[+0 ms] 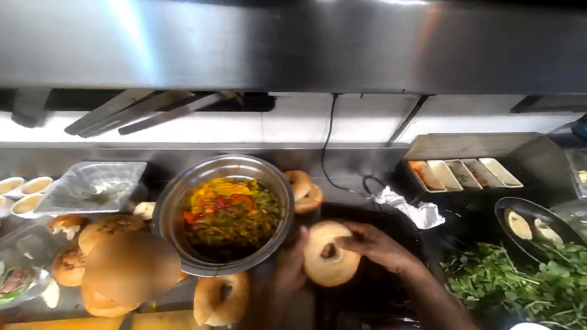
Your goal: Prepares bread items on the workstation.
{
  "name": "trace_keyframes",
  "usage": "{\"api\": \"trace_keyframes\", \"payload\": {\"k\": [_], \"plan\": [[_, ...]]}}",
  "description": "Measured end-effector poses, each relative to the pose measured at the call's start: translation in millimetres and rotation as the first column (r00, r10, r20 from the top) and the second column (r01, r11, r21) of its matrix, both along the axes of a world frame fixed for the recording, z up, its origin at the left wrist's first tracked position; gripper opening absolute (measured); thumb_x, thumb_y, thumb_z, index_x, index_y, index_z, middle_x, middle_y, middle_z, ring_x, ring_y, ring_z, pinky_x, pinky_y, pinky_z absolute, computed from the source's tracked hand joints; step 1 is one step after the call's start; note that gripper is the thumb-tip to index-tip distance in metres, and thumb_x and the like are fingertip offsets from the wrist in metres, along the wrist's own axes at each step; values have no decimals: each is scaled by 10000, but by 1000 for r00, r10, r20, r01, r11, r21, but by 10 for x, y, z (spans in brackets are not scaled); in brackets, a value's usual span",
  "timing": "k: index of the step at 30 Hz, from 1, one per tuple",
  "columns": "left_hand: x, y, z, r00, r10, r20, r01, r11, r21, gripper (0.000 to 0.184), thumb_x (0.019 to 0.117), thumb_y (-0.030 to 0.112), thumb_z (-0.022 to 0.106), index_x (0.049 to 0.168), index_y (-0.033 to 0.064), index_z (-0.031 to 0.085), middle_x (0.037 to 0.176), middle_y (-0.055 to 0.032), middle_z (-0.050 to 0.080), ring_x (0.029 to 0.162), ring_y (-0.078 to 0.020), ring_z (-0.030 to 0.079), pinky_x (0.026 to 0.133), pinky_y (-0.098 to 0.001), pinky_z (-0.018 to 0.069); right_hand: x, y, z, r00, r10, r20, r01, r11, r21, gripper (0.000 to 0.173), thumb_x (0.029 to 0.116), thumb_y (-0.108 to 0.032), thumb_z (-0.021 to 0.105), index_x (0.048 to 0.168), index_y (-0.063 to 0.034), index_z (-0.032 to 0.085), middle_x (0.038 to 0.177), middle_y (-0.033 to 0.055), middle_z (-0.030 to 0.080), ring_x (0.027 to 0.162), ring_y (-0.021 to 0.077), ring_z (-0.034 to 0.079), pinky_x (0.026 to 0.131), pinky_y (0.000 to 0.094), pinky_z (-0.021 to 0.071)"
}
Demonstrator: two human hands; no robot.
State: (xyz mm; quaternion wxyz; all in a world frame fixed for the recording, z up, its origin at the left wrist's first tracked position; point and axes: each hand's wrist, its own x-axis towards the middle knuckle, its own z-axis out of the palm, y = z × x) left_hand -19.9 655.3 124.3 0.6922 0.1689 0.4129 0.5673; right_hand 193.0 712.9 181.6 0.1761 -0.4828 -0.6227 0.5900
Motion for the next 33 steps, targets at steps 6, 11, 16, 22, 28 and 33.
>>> {"api": "trace_keyframes", "payload": {"k": [6,11,16,22,28,33], "plan": [[-23,572,-264,982,26,-188,-51,990,-129,512,1120,368,360,1482,14,433,1375,-175,602,1178,-246,642,999,-388,525,-168,-83,-4,856,488,170,-482,873,-81,688,880,-373,711,1511,-176,518,1415,123,613,1259,262,610,1067,524,493],[71,819,-262,979,128,-158,-151,978,-141,487,1107,365,409,1503,83,422,1400,-157,579,1159,-256,636,974,-393,524,-585,-20,107,464,775,430,-692,620,-370,526,1017,-468,545,1385,-92,581,1096,242,668,901,383,663,775,617,510],[159,872,-275,923,119,-366,-185,971,-150,464,1084,277,517,1433,-27,490,1385,-223,580,1190,-308,622,1020,-450,505,-432,-203,173,359,828,431,-763,526,-376,438,1019,-393,583,1169,9,667,1005,255,671,918,408,656,780,634,488],[279,617,-192,391,-148,-909,-49,982,-180,545,1027,458,579,1301,-13,597,1136,-197,706,1018,-311,712,942,-503,566,97,-315,58,496,809,316,-788,572,-227,427,991,-444,620,1277,-132,675,1067,160,713,972,316,692,848,584,534],[302,891,-226,-151,280,-948,327,919,220,718,896,124,763,1533,55,438,1631,-257,291,1518,-455,251,1214,-568,297,702,-172,-82,897,400,-187,-401,915,36,552,906,-496,726,1312,-132,643,1161,3,705,1025,85,667,888,316,579],[106,933,-252,-171,263,-950,398,900,178,577,947,4,644,1501,56,493,1587,-228,393,1500,-433,309,1218,-530,316,585,89,-14,881,-188,-434,143,981,-134,527,886,-293,752,1350,-125,569,1126,153,712,924,278,738,776,465,644]]}}
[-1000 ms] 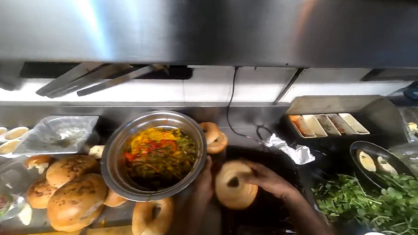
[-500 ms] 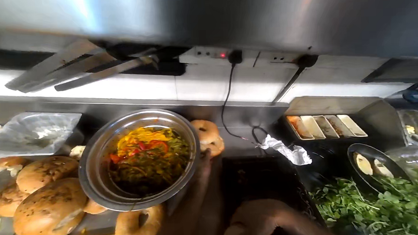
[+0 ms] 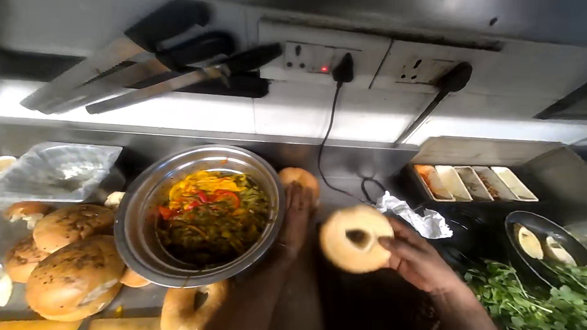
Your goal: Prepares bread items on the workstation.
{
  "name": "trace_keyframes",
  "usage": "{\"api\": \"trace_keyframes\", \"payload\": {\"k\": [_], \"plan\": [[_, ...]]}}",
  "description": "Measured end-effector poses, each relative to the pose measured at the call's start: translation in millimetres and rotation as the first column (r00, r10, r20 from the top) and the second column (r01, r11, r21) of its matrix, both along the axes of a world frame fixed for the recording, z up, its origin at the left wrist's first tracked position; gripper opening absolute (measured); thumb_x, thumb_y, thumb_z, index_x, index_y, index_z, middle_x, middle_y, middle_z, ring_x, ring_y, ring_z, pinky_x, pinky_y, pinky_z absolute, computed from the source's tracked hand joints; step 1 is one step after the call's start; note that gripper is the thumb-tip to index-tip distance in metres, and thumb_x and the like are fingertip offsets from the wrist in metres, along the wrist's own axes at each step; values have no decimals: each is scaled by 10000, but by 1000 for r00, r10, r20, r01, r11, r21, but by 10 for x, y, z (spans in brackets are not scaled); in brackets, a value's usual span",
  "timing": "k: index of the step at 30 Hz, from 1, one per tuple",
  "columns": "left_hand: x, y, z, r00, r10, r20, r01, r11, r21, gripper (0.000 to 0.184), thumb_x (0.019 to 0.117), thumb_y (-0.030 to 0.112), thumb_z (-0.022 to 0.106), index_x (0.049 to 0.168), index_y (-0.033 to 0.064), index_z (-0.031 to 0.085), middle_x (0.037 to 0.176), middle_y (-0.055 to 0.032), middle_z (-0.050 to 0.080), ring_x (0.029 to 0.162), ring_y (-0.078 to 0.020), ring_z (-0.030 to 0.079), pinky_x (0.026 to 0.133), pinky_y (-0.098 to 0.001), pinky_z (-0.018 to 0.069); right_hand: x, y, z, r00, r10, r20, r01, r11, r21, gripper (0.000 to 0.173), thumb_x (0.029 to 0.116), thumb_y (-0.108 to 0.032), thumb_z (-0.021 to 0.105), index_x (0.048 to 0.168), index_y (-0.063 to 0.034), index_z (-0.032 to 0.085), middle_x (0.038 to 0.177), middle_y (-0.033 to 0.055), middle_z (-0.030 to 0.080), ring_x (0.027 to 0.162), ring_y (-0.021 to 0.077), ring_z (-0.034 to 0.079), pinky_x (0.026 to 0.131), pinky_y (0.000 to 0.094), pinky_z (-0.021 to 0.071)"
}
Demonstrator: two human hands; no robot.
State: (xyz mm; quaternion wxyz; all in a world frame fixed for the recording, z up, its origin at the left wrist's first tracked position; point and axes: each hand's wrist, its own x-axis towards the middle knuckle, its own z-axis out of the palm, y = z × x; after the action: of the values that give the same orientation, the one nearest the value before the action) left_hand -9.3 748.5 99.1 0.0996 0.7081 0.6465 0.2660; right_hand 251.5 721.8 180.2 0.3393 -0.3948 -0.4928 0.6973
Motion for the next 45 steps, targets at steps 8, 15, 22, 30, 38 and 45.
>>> {"api": "trace_keyframes", "payload": {"k": [8,15,22,30,38,45], "plan": [[-25,-500,-146,996,-63,-63,70,991,113,514,945,56,651,1448,143,586,1619,-137,393,1532,-306,306,1232,-489,315,-1297,656,-187,716,-480,507,-284,464,839,582,820,-93,840,1360,-80,623,1339,144,642,1279,307,599,1036,483,542],[-850,-2190,262,978,189,-93,-175,975,138,349,946,445,644,1041,122,734,1108,-122,708,1065,-328,666,889,-528,540,-1545,495,-175,600,-404,691,-563,400,723,393,913,-78,727,1303,-67,678,1391,170,613,1317,377,562,1089,593,466],[-1473,-2327,363,847,527,-61,-508,773,-381,741,890,458,737,1432,4,515,1348,-223,617,1173,-394,644,1043,-564,482,-2151,-696,-301,455,553,698,-656,738,-156,659,1033,-429,590,1555,-74,404,1411,175,587,1201,278,657,1027,450,550],[-903,-2743,582,738,301,603,-18,903,-429,608,934,252,728,1440,9,493,1312,-150,638,1047,-202,706,917,-380,607,-1417,-533,-242,712,432,553,-449,886,-113,605,807,-286,783,1370,-176,592,1194,77,689,1004,200,698,812,417,611],[-969,-2997,543,673,120,730,274,876,-396,522,981,153,666,1422,-69,495,1221,-206,686,1076,-261,708,975,-430,576,-855,363,310,868,-294,401,203,946,255,455,915,-110,678,1346,-84,534,1081,128,660,782,218,653,637,390,570],[-1549,-3574,783,839,150,523,58,931,-360,447,949,105,684,1359,-43,588,1203,-168,707,1085,-229,707,991,-425,576,-1579,947,65,754,-423,503,263,896,358,594,934,-392,720,1388,-63,524,1015,165,684,755,227,667,693,429,585]]}}
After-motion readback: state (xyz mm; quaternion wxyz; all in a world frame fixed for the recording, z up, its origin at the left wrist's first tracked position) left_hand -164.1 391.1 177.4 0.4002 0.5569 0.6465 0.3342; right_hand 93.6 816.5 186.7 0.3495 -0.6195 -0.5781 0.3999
